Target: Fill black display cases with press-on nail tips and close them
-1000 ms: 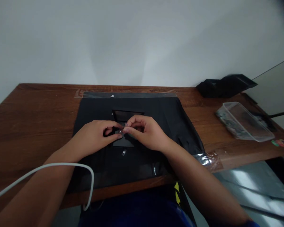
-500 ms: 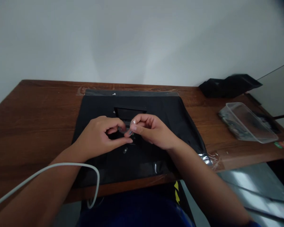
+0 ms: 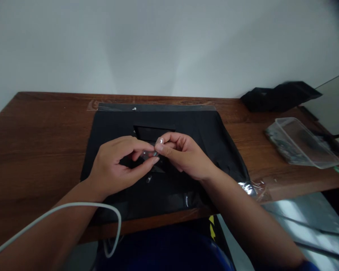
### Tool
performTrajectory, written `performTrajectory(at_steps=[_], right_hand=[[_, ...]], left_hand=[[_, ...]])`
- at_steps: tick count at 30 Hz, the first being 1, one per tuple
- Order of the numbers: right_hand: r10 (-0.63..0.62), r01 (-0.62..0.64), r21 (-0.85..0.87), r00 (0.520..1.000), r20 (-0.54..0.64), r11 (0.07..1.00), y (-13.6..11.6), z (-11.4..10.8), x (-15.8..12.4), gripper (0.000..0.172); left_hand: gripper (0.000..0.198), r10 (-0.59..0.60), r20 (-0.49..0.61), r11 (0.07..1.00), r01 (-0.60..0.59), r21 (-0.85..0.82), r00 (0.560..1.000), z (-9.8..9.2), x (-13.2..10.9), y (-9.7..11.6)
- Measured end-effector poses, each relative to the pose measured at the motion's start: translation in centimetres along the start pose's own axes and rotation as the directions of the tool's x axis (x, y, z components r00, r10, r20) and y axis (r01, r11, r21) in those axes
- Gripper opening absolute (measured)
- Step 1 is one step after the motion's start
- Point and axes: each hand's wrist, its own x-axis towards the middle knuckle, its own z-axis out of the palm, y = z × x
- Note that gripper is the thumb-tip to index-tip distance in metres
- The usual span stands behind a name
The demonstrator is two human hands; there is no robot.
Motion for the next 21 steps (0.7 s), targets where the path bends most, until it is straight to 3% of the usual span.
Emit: performTrajectory(at_steps=[5, 16, 19, 21], right_hand=[[0.038, -0.047, -0.071, 0.993, -0.114, 0.996, 0.1, 0.1, 0.1, 0.048], [0.075, -0.081, -0.102, 0.996, -0.055, 0.992, 0.3, -0.1, 0.2, 0.051], [0.051, -0.066, -0.189, 0.995, -0.083, 0.98, 0.2, -0.2, -0.1, 0.048], [-0.029, -0.019, -0.31, 0.989, -0.147, 0.95, 0.3, -0.2, -0.3, 0.039]], left_hand=[[0.007, 0.036, -0.019, 0.995, -0.034, 0.091, 0.999, 0.0, -0.1, -0.4], [0.011, 0.094, -0.025, 0.986, -0.09, 0.14, 0.995, 0.1, 0.1, -0.5], [0.01, 0.11, -0.006, 0.976, -0.107, 0.189, 0.994, -0.3, 0.0, -0.8], [0.012, 0.089, 0.013, 0.964, -0.089, 0.25, 0.996, -0.5, -0.2, -1.2]])
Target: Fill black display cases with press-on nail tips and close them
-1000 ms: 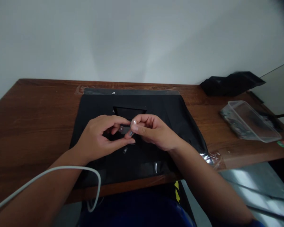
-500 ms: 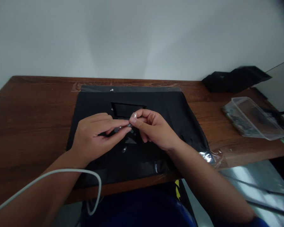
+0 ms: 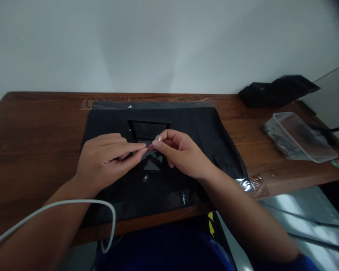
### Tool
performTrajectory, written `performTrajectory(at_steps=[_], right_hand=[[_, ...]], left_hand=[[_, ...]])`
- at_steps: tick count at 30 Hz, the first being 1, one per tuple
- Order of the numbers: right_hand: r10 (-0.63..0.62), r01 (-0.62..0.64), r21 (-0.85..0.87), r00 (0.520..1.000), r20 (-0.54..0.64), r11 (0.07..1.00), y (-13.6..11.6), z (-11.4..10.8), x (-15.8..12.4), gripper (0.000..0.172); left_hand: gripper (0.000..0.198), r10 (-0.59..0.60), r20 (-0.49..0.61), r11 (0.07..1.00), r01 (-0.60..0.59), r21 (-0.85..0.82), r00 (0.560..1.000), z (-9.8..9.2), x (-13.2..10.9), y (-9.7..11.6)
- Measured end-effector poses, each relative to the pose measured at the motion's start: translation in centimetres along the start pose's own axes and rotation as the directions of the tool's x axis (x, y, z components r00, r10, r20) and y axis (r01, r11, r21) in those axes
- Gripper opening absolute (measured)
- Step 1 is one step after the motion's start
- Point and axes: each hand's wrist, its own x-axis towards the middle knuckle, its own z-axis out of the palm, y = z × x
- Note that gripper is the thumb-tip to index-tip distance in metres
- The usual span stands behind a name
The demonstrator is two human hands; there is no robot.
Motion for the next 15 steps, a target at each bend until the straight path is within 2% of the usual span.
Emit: performTrajectory(at_steps=[3, 6, 8, 11, 15], right_hand=[[-0.141, 0.089, -0.27, 0.974, -0.178, 0.959, 0.3, 0.1, -0.4, 0.025], [-0.184, 0.062, -0.456, 0.956, -0.228, 0.888, 0.3, 0.1, -0.7, 0.018], [-0.127, 0.001, -0.533, 0.971, -0.2, 0.846, -0.2, 0.0, -0.9, 0.018], [0.024, -0.107, -0.67, 0.991, -0.132, 0.735, -1.5, -0.2, -1.3, 0.02], [0.218, -0.168, -0.771, 0.975, -0.038, 0.615, -2.9, -0.3, -1.7, 0.031]], left_hand=[[0.021, -0.014, 0.114, 0.999, 0.008, 0.052, 0.993, 0.1, -0.3, -0.7], [0.029, -0.021, 0.241, 0.998, 0.008, 0.055, 0.97, 0.5, -0.6, -1.0], [0.029, -0.054, 0.296, 0.998, 0.045, 0.038, 0.954, 0.7, -0.8, -1.0], [0.026, -0.113, 0.348, 0.992, 0.124, -0.008, 0.931, 0.9, -1.0, -0.9], [0.026, -0.128, 0.378, 0.986, 0.157, -0.046, 0.917, 0.6, -1.2, -1.1]])
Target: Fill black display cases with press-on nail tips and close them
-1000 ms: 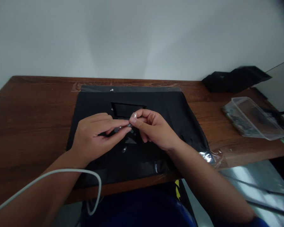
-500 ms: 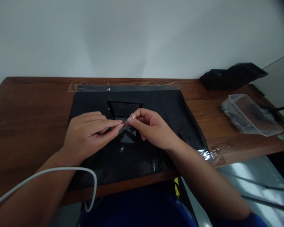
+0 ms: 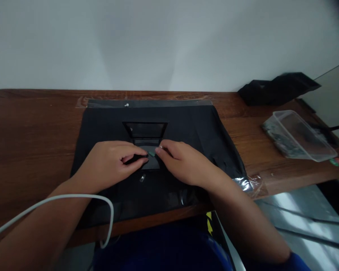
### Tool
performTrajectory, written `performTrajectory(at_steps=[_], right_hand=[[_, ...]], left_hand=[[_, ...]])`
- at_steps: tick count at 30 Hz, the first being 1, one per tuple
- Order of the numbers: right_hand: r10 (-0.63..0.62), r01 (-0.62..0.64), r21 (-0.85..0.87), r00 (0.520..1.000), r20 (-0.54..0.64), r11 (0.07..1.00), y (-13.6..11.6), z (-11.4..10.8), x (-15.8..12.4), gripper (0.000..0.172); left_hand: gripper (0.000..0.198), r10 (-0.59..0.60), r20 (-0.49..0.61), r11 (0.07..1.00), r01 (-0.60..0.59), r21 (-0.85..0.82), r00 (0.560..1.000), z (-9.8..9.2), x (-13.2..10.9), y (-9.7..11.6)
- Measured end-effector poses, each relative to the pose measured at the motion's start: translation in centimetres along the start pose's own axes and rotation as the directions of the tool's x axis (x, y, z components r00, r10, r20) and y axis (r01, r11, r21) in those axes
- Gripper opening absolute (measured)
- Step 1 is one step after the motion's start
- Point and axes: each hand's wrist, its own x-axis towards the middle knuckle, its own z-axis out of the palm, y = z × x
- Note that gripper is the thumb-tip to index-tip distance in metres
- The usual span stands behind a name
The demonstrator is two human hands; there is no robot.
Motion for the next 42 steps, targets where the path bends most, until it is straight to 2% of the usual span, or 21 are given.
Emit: performTrajectory(at_steps=[2, 4, 6, 12, 16, 19, 21, 25, 28, 33, 38, 42], right_hand=[[0.016, -0.014, -0.027, 0.998, 0.056, 1.0, -0.1, -0.1, -0.1, 0.033], [0.014, -0.012, -0.03, 0.998, 0.063, 0.999, -0.1, 0.0, 0.0, 0.034], [-0.002, 0.004, -0.041, 0.999, 0.043, 0.999, 0.0, 0.1, 0.1, 0.036], [-0.066, 0.057, -0.229, 0.997, -0.033, 0.972, 0.4, 0.2, 0.6, 0.043], [-0.06, 0.044, -0.251, 0.997, -0.055, 0.967, 0.6, 0.2, 0.8, 0.029], [-0.058, 0.032, -0.223, 0.992, -0.109, 0.974, 0.8, 0.1, 0.9, 0.023], [-0.091, 0.071, -0.168, 0.989, -0.115, 0.983, 1.0, -0.1, 0.8, 0.02], [-0.194, 0.194, -0.053, 0.981, -0.006, 0.98, 1.4, -0.6, 0.6, 0.019], [-0.209, 0.21, -0.068, 0.978, 0.028, 0.975, 1.5, -0.7, 0.6, 0.026], [-0.22, 0.214, -0.117, 0.975, -0.039, 0.97, 1.7, -0.5, 1.0, 0.02], [-0.282, 0.274, -0.086, 0.953, -0.107, 0.958, 2.0, -0.5, 1.1, 0.018], [-0.29, 0.291, -0.011, 0.948, -0.133, 0.957, 2.0, -0.7, 1.0, 0.016]], left_hand=[[0.029, -0.003, 0.003, 1.0, 0.003, -0.005, 1.0, -0.3, 0.0, -0.2], [0.033, -0.007, -0.013, 1.0, 0.007, -0.004, 1.0, -0.8, 0.0, -0.4], [0.033, -0.016, -0.04, 1.0, 0.016, -0.006, 0.999, -1.2, 0.1, -0.6], [0.027, -0.08, -0.057, 0.997, 0.079, -0.015, 0.995, -1.4, 0.1, -1.1], [0.023, -0.122, -0.035, 0.992, 0.121, -0.029, 0.992, -1.1, 0.0, -1.3], [0.024, -0.144, -0.042, 0.989, 0.143, -0.034, 0.989, -1.3, 0.1, -1.4], [0.025, -0.167, -0.044, 0.986, 0.166, -0.028, 0.985, -1.6, 0.2, -1.6], [0.029, -0.199, 0.001, 0.979, 0.199, -0.031, 0.98, -1.7, 0.3, -2.1], [0.029, -0.201, 0.038, 0.978, 0.203, -0.055, 0.979, -1.5, 0.3, -2.3], [0.031, -0.255, 0.087, 0.964, 0.26, -0.053, 0.963, -1.5, 0.4, -2.1], [0.043, -0.287, 0.113, 0.954, 0.294, -0.058, 0.951, -1.5, 0.5, -2.0], [0.041, -0.277, 0.095, 0.957, 0.284, -0.061, 0.956, -1.4, 0.4, -2.1]])
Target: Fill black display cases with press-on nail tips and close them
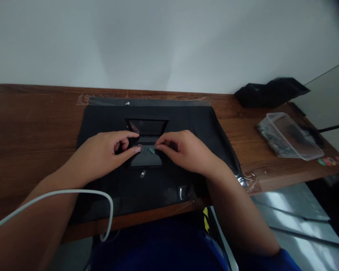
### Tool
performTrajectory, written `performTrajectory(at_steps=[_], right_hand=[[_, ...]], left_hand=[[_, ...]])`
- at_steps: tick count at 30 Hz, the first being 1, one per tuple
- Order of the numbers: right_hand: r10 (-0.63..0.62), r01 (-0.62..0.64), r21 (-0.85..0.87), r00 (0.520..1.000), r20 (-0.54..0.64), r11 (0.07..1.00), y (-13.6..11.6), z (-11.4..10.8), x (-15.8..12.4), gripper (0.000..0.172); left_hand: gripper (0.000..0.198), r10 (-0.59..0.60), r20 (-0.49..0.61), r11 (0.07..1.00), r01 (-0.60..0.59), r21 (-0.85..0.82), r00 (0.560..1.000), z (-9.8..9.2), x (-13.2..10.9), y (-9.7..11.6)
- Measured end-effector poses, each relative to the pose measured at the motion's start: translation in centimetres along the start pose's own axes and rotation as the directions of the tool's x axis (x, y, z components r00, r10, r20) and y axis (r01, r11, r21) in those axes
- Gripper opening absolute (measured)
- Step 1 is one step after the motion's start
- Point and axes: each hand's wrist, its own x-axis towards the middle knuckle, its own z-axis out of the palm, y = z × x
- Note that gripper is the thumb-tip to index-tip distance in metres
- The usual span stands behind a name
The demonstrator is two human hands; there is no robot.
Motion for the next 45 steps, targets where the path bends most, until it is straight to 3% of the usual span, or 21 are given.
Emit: performTrajectory(at_steps=[6, 11, 16, 19, 25, 31, 37, 42, 45], right_hand=[[0.086, -0.089, 0.043, 0.994, 0.07, 0.995, -0.2, 0.3, 0.2, 0.019], [0.129, -0.129, -0.072, 0.992, -0.006, 0.989, -0.2, 0.8, 0.4, 0.015], [0.059, -0.056, -0.05, 0.997, 0.049, 0.997, -0.3, 0.7, 0.1, 0.025], [0.052, -0.047, -0.053, 0.994, 0.093, 0.997, -0.5, 0.7, 0.1, 0.022], [0.093, -0.088, -0.132, 0.995, 0.031, 0.987, -0.6, 1.1, 0.4, 0.011], [0.144, -0.146, -0.192, 0.989, -0.027, 0.97, -0.7, 1.6, 0.2, 0.014], [0.178, -0.171, -0.208, 0.984, 0.013, 0.963, -1.4, 1.2, 0.0, 0.026], [0.147, -0.14, -0.23, 0.989, 0.016, 0.963, -1.2, 1.2, -0.1, 0.011], [0.121, -0.115, -0.236, 0.992, 0.015, 0.965, -0.9, 1.3, 0.0, 0.018]], left_hand=[[0.031, 0.037, -0.001, 0.999, -0.037, -0.009, 0.999, 0.2, 0.0, -0.2], [0.023, 0.085, -0.022, 0.996, -0.085, -0.019, 0.996, 0.4, 0.0, -0.2], [0.021, 0.122, -0.05, 0.992, -0.124, -0.028, 0.991, 0.7, -0.1, -0.6], [0.02, 0.128, -0.045, 0.991, -0.129, -0.033, 0.991, 0.7, -0.2, -0.7], [0.032, 0.04, 0.0, 0.999, -0.04, -0.021, 0.999, 0.5, -0.1, -0.3], [0.032, 0.053, 0.005, 0.998, -0.053, -0.018, 0.999, 0.6, -0.1, -0.5], [0.05, -0.096, 0.108, 0.995, 0.092, 0.037, 0.989, 0.1, -0.1, 0.2], [0.057, -0.154, 0.136, 0.987, 0.145, 0.073, 0.979, -0.2, -0.1, 0.7], [0.057, -0.159, 0.153, 0.986, 0.149, 0.075, 0.975, -0.2, -0.1, 0.6]])
